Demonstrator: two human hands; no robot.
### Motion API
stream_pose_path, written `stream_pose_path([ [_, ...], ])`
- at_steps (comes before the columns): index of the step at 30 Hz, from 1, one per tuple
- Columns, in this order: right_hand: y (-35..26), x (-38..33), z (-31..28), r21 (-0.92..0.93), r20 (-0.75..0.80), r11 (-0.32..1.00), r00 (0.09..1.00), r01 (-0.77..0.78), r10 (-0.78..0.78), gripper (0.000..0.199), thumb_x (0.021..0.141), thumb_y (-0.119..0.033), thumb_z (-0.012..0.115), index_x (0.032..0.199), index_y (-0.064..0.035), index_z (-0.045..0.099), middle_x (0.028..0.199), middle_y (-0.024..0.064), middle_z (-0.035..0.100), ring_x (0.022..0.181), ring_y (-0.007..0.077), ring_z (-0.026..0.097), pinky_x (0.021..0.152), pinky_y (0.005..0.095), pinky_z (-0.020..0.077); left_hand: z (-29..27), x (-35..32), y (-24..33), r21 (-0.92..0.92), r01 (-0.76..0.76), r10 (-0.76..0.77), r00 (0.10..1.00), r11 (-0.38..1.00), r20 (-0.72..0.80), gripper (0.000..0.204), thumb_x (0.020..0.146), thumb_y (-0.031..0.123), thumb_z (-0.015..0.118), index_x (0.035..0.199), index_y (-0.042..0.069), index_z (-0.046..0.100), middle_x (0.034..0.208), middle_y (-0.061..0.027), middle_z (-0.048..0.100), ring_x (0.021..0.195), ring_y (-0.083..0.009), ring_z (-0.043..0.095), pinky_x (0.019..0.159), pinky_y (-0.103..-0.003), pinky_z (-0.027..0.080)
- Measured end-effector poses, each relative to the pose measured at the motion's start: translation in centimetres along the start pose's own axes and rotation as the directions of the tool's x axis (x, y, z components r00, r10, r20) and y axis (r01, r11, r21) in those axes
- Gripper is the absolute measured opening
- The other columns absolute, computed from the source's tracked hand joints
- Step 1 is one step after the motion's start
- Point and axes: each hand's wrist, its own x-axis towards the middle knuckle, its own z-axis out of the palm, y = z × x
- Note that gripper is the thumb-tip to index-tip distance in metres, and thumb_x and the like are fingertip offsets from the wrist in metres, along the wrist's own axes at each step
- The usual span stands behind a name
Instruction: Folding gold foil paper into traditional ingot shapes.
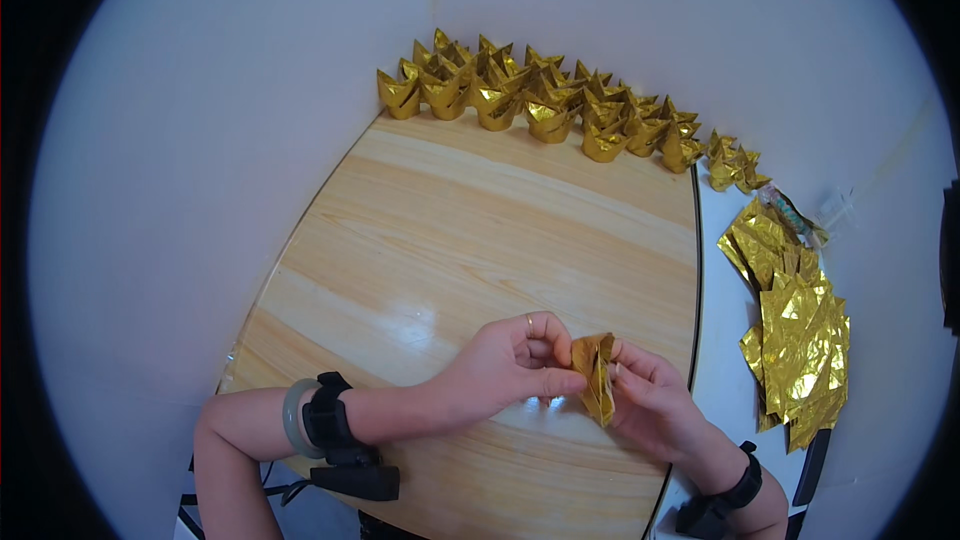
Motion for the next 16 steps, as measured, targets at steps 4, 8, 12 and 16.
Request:
stream_pose_path([
  [4, 0.1, 0.0, -0.5, -0.019, 0.001, 0.999, 0.999, 0.047, -0.047, 0.027, 0.093, -0.011, 0.060, 0.118, -0.0031, 0.050, 0.107, 0.0049, 0.060, 0.099, 0.0116, 0.056, 0.088, 0.0269, 0.0437, -0.4, 0.2, -0.1, 0.051, -0.011, 0.009, 1.000, 0.999, 0.030, 0.019, 0.088, 0.004, 0.067, 0.099, 0.006, 0.052, 0.098, -0.0033, 0.062, 0.092, -0.0092, 0.058, 0.076, -0.022, 0.048],
  [8, 0.4, 0.1, -1.1, -0.037, 0.030, 0.999, 0.999, 0.035, -0.034, 0.023, 0.091, -0.006, 0.062, 0.113, -0.0024, 0.054, 0.102, 0.0048, 0.062, 0.094, 0.0116, 0.058, 0.086, 0.0266, 0.0447, 0.2, 0.4, -0.4, 0.057, -0.079, 0.073, 0.993, 0.995, 0.091, 0.014, 0.091, 0.007, 0.063, 0.099, 0.005, 0.052, 0.092, -0.0022, 0.061, 0.085, -0.0078, 0.057, 0.071, -0.022, 0.047],
  [12, 0.2, 0.1, -1.3, -0.059, 0.088, 0.998, 0.996, -0.028, 0.033, 0.020, 0.091, -0.008, 0.063, 0.109, -0.0024, 0.057, 0.097, 0.0044, 0.061, 0.092, 0.0120, 0.057, 0.084, 0.0254, 0.0448, -0.4, 0.2, -1.1, 0.085, -0.092, 0.080, 0.988, 0.992, 0.132, 0.013, 0.093, 0.006, 0.060, 0.102, 0.006, 0.051, 0.096, -0.0017, 0.061, 0.089, -0.0073, 0.057, 0.072, -0.022, 0.047],
  [16, 0.1, 0.0, -1.8, 0.099, 0.151, 0.994, 0.988, -0.048, 0.033, 0.023, 0.091, -0.013, 0.064, 0.110, -0.0023, 0.056, 0.095, 0.0047, 0.061, 0.093, 0.0134, 0.058, 0.085, 0.0249, 0.0449, -0.5, 0.3, -0.8, 0.083, -0.106, 0.089, 0.978, 0.991, 0.190, 0.017, 0.095, 0.008, 0.057, 0.110, 0.006, 0.050, 0.104, -0.0038, 0.059, 0.099, -0.0100, 0.057, 0.086, -0.024, 0.045],
])
